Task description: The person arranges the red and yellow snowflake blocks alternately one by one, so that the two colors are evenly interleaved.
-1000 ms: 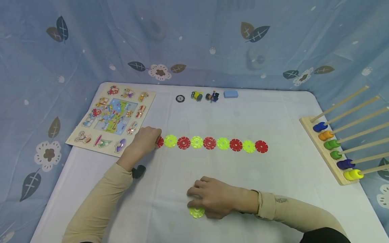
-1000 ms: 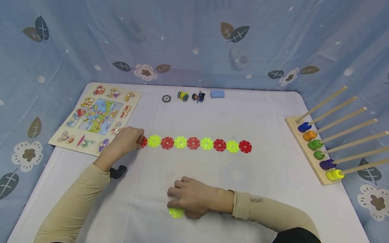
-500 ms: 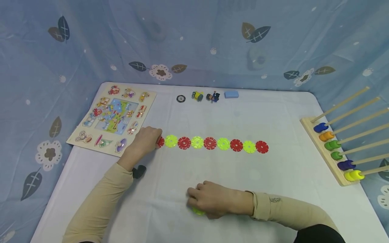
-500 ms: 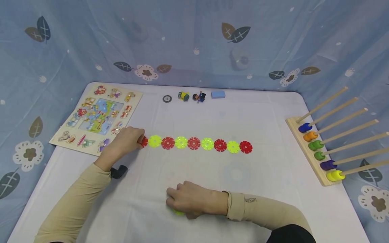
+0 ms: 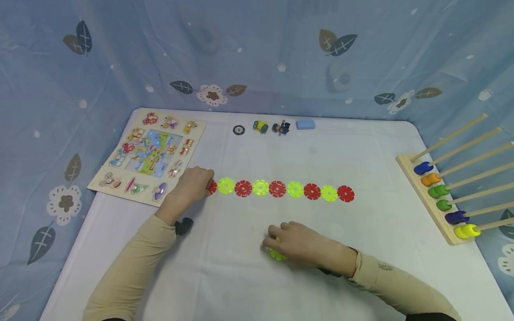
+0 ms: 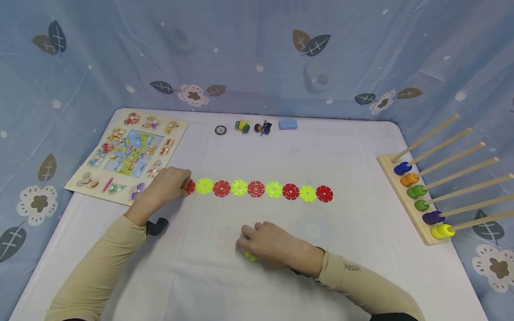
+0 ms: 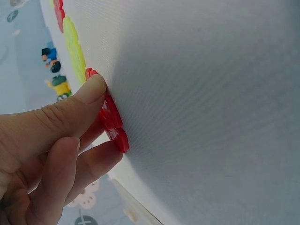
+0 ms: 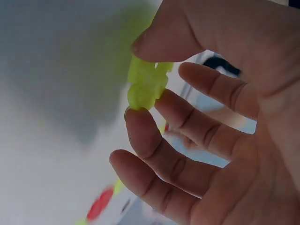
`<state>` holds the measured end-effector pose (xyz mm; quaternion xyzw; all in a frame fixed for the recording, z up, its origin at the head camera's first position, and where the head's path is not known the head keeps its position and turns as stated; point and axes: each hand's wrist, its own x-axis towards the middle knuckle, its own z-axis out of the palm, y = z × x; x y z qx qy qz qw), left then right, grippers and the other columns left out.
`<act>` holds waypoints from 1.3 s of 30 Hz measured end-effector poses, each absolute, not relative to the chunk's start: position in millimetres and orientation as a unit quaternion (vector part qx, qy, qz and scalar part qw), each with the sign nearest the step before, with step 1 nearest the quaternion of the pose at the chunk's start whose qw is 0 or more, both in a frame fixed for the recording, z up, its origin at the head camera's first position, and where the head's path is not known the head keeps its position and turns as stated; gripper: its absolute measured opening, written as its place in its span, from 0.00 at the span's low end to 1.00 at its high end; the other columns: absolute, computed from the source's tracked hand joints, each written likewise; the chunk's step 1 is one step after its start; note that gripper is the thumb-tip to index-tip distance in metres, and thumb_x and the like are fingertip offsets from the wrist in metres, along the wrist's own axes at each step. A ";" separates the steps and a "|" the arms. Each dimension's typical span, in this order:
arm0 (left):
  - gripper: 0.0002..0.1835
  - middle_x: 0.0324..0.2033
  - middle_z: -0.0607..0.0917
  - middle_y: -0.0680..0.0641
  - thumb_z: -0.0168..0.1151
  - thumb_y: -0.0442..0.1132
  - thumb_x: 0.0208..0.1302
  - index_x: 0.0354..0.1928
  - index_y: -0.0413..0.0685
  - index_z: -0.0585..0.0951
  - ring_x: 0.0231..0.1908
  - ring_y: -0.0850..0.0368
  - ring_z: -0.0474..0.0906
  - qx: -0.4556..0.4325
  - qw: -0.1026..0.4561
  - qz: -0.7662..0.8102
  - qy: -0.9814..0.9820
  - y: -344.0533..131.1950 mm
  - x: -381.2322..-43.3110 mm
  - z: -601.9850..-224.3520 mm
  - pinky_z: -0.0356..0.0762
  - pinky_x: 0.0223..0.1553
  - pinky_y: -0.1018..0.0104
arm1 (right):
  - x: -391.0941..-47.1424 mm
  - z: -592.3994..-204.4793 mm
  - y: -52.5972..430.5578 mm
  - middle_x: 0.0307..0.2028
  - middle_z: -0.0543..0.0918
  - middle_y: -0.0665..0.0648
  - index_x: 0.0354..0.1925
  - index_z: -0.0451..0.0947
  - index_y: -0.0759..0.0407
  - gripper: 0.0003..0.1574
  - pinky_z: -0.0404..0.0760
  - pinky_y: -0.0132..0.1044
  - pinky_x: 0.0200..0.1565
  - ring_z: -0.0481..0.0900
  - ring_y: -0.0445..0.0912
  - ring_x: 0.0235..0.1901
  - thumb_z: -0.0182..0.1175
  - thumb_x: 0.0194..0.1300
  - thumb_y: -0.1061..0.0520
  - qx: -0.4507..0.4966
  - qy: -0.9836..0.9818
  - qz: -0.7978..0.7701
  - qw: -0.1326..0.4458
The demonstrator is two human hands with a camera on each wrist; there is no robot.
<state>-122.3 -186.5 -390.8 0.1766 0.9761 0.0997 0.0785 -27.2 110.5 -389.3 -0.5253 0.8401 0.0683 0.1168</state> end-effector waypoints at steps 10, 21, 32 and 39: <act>0.14 0.18 0.78 0.48 0.75 0.30 0.45 0.24 0.41 0.75 0.23 0.54 0.70 0.177 0.084 0.100 0.975 -185.8 -120.9 -391.3 0.68 0.28 0.62 | -56.7 -384.7 186.7 0.45 0.79 0.54 0.52 0.77 0.51 0.37 0.81 0.37 0.38 0.78 0.45 0.36 0.77 0.40 0.59 -0.386 0.918 -0.018 0.089; 0.15 0.19 0.79 0.47 0.76 0.31 0.44 0.24 0.42 0.75 0.24 0.53 0.72 0.171 0.090 0.092 0.977 -186.5 -122.3 -389.2 0.70 0.29 0.60 | -96.2 -376.8 281.4 0.50 0.75 0.63 0.54 0.76 0.57 0.34 0.81 0.44 0.33 0.75 0.46 0.28 0.70 0.45 0.63 -0.199 0.971 -0.039 0.129; 0.14 0.19 0.78 0.48 0.76 0.30 0.43 0.25 0.41 0.75 0.23 0.53 0.71 0.174 0.088 0.097 0.976 -185.9 -122.7 -388.8 0.69 0.28 0.61 | -119.7 -393.8 315.2 0.53 0.73 0.69 0.55 0.74 0.58 0.32 0.77 0.61 0.45 0.76 0.62 0.43 0.68 0.50 0.60 -0.107 0.978 -0.046 0.171; 0.16 0.18 0.77 0.48 0.77 0.32 0.44 0.24 0.42 0.74 0.24 0.54 0.69 0.171 0.090 0.101 0.976 -187.8 -122.8 -390.0 0.66 0.29 0.62 | -121.2 -395.0 312.3 0.53 0.72 0.70 0.56 0.74 0.62 0.32 0.75 0.62 0.51 0.74 0.63 0.46 0.68 0.50 0.59 -0.107 0.975 -0.055 0.186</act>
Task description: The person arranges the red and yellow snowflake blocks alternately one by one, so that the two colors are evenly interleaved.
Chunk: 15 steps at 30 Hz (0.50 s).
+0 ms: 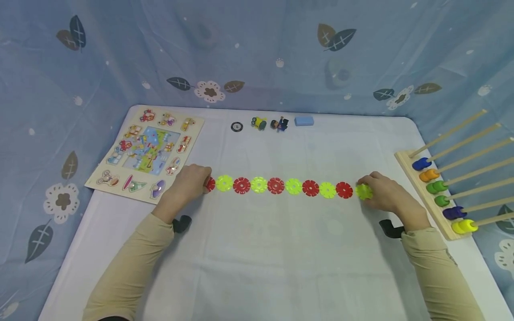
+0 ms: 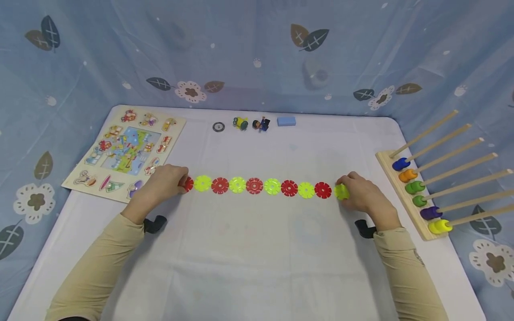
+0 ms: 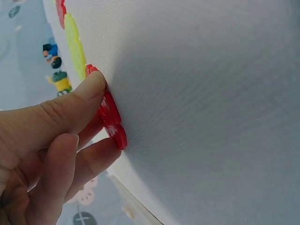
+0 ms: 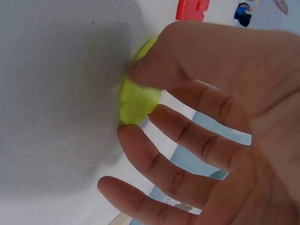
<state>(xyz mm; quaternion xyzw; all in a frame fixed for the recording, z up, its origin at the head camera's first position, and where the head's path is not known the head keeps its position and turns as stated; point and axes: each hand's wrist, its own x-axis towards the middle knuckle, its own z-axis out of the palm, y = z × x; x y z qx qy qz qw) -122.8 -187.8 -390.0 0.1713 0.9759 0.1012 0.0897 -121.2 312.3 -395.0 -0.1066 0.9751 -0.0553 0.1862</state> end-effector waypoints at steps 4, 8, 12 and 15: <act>0.17 0.18 0.77 0.49 0.77 0.33 0.44 0.23 0.43 0.73 0.23 0.54 0.69 0.173 0.086 0.102 0.976 -189.4 -123.1 -391.6 0.66 0.28 0.62 | -120.3 -395.6 308.1 0.54 0.72 0.71 0.56 0.75 0.64 0.33 0.74 0.61 0.53 0.74 0.63 0.48 0.68 0.50 0.59 -0.104 0.975 -0.061 0.189; 0.17 0.18 0.77 0.48 0.76 0.33 0.45 0.23 0.43 0.73 0.23 0.54 0.69 0.169 0.087 0.108 0.976 -190.2 -122.7 -392.4 0.65 0.28 0.63 | -118.5 -396.8 304.4 0.53 0.73 0.71 0.56 0.74 0.65 0.33 0.75 0.61 0.52 0.75 0.63 0.47 0.68 0.50 0.59 -0.101 0.976 -0.059 0.183; 0.16 0.18 0.77 0.48 0.76 0.32 0.45 0.24 0.43 0.73 0.23 0.54 0.69 0.169 0.085 0.112 0.976 -190.3 -122.1 -393.3 0.65 0.28 0.63 | -116.8 -396.8 303.3 0.51 0.76 0.70 0.54 0.75 0.65 0.31 0.78 0.59 0.48 0.77 0.61 0.42 0.69 0.50 0.58 -0.105 0.979 -0.048 0.166; 0.16 0.18 0.77 0.48 0.76 0.32 0.45 0.24 0.42 0.73 0.23 0.54 0.69 0.168 0.083 0.112 0.976 -190.0 -121.5 -392.8 0.65 0.28 0.63 | -115.4 -396.4 302.7 0.51 0.76 0.70 0.51 0.76 0.65 0.28 0.79 0.58 0.47 0.78 0.61 0.42 0.68 0.51 0.58 -0.108 0.980 -0.040 0.160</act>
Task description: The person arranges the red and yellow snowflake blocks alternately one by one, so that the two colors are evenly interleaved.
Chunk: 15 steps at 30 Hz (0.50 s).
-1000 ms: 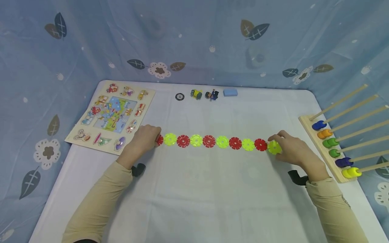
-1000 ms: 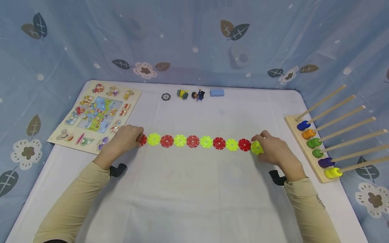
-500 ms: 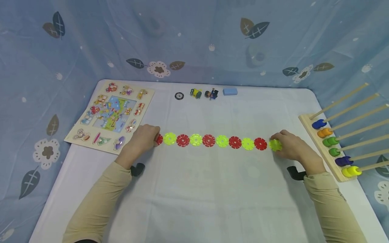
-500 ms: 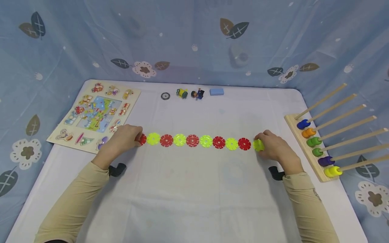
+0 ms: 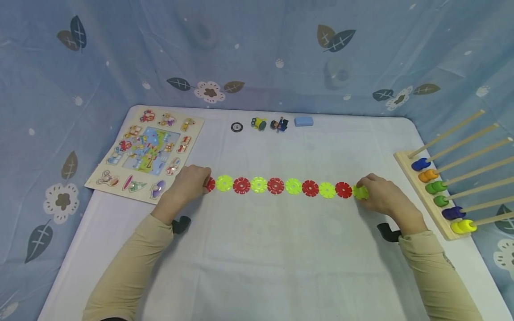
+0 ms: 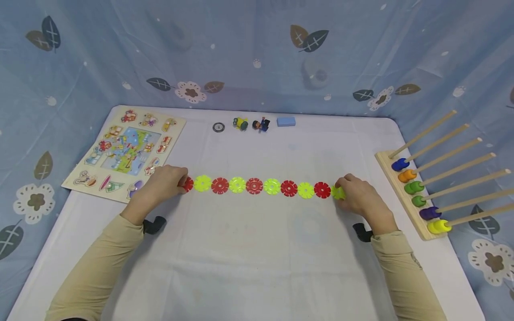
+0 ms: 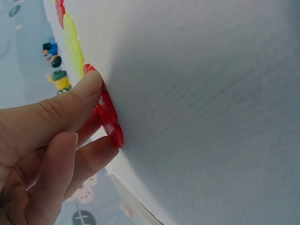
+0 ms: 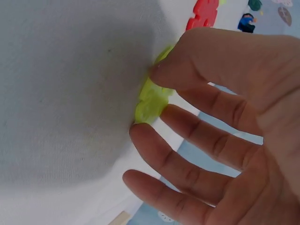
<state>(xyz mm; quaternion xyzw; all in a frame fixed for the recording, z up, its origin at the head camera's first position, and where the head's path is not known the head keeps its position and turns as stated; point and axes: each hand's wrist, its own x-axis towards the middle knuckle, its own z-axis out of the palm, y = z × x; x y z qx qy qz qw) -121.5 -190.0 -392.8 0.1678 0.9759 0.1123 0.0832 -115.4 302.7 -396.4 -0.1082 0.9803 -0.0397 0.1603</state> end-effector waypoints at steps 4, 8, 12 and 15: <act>0.16 0.18 0.77 0.48 0.76 0.32 0.45 0.24 0.42 0.73 0.23 0.54 0.68 0.164 0.085 0.115 0.976 -189.3 -120.5 -391.7 0.65 0.27 0.64 | -113.5 -394.5 301.8 0.54 0.75 0.71 0.51 0.77 0.65 0.27 0.77 0.60 0.50 0.78 0.64 0.46 0.67 0.52 0.59 -0.109 0.979 -0.043 0.166; 0.15 0.18 0.77 0.48 0.76 0.32 0.45 0.24 0.42 0.74 0.23 0.55 0.69 0.165 0.091 0.115 0.975 -189.0 -120.9 -391.4 0.65 0.28 0.64 | -110.4 -391.7 301.2 0.56 0.74 0.71 0.54 0.76 0.64 0.29 0.75 0.63 0.50 0.76 0.66 0.49 0.66 0.52 0.59 -0.103 0.977 -0.045 0.180; 0.13 0.21 0.77 0.49 0.75 0.33 0.47 0.24 0.43 0.76 0.24 0.55 0.70 0.181 0.097 0.098 0.974 -188.5 -123.9 -393.8 0.67 0.29 0.63 | -107.0 -387.7 301.9 0.58 0.73 0.70 0.56 0.75 0.60 0.31 0.77 0.63 0.46 0.77 0.66 0.48 0.67 0.52 0.56 -0.103 0.980 -0.029 0.169; 0.10 0.24 0.78 0.48 0.74 0.32 0.48 0.25 0.43 0.79 0.26 0.54 0.71 0.190 0.101 0.080 0.973 -188.1 -125.7 -394.9 0.69 0.29 0.61 | -105.7 -384.9 300.7 0.57 0.74 0.69 0.57 0.75 0.59 0.32 0.79 0.61 0.42 0.80 0.63 0.43 0.67 0.53 0.53 -0.116 0.983 -0.021 0.140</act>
